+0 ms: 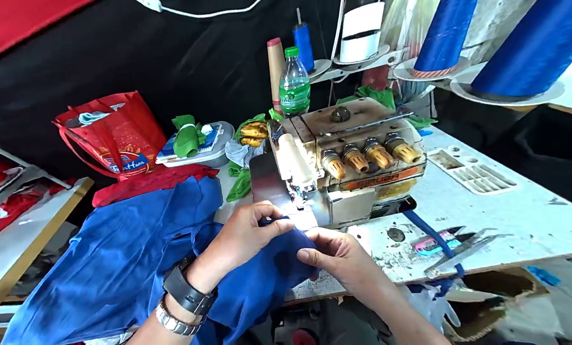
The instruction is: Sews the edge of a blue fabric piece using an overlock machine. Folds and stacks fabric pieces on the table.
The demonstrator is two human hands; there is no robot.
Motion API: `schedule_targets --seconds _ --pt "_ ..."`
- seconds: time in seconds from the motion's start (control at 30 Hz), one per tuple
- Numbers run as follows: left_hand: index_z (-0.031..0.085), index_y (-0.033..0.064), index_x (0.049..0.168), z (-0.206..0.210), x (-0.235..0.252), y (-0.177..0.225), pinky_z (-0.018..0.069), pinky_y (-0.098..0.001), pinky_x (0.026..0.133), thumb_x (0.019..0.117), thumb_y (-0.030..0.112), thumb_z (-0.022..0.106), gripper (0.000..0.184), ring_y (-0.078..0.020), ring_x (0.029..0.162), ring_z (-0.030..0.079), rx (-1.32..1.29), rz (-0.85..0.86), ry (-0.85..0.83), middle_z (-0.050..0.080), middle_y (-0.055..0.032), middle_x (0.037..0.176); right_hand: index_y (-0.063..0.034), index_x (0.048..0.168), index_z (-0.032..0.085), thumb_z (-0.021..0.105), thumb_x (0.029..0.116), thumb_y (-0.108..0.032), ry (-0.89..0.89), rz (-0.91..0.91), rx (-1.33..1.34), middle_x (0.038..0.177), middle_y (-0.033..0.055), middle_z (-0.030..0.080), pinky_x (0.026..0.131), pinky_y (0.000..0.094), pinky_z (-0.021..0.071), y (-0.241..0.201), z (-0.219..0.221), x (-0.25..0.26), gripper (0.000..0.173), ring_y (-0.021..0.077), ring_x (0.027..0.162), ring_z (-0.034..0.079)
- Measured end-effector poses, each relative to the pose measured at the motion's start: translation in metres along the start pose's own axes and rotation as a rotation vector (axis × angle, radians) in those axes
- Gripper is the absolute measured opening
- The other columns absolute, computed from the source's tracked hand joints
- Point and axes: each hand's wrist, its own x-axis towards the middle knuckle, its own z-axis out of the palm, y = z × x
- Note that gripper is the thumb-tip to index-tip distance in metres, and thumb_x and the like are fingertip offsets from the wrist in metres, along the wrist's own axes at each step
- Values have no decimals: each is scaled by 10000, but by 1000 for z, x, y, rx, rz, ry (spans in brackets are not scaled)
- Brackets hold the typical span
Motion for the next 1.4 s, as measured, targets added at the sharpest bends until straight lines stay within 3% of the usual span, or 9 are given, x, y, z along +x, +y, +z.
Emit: schedule_targets --seconds 0.23,0.33,0.47,0.67,0.97,1.1,1.2,1.33,1.4 --pt "758 115 900 -7 -6 -8 483 -206 610 957 224 719 129 -41 668 604 -12 -113 -51 683 45 755 -70 919 729 705 946 -147 -14 2 10 797 -5 724 646 217 592 15 -2 -3 84 66 682 690" --pt "756 126 877 -7 -12 -9 476 -192 613 948 213 729 116 -27 665 595 -27 -138 -76 676 54 741 -82 946 739 661 977 -177 -76 -19 -46 833 -42 721 717 193 579 17 -3 -7 127 19 753 683" --pt "771 143 918 -6 -18 -12 508 -188 681 937 225 740 89 -13 735 627 -48 -156 -128 699 68 793 -64 1118 706 759 907 -182 -153 -99 10 996 -8 736 861 217 580 23 -3 -6 247 45 925 697" --pt "783 135 935 -6 -20 -12 525 -182 717 950 187 719 84 -1 777 643 -47 -135 -122 720 69 840 -104 1125 653 727 918 -137 -25 -182 -48 893 -25 734 750 200 582 29 4 -7 222 43 802 701" --pt "786 143 941 -4 -18 -18 533 -167 753 948 181 704 91 10 835 655 -28 -37 -91 722 81 890 -27 1039 705 666 968 -136 -21 -445 -190 940 6 714 779 125 547 36 7 -11 136 -22 842 659" --pt "789 138 941 -4 -8 -9 535 -165 719 943 189 699 103 -9 813 646 7 50 -80 695 72 865 -63 1097 715 601 1021 -178 -70 -426 -211 955 -5 705 691 107 524 24 1 -13 179 -35 807 639" --pt "780 135 940 -2 1 8 511 -159 693 943 181 683 107 -6 790 620 55 148 -60 670 80 844 -86 1165 727 584 1023 -171 -7 -512 -254 998 4 704 728 107 518 12 -3 -19 219 -29 834 624" --pt "760 103 881 19 23 -2 539 -218 725 936 166 708 99 -33 806 646 283 237 27 685 30 846 -170 1305 689 512 1035 -226 31 -210 -427 1091 19 706 663 230 550 8 -12 -11 327 55 803 660" --pt "753 95 874 32 29 -17 552 -234 761 924 156 712 89 -49 834 657 318 307 130 685 15 854 -179 1331 676 493 1032 -240 57 -165 -458 1124 15 699 654 238 547 11 -12 -5 356 61 798 655"
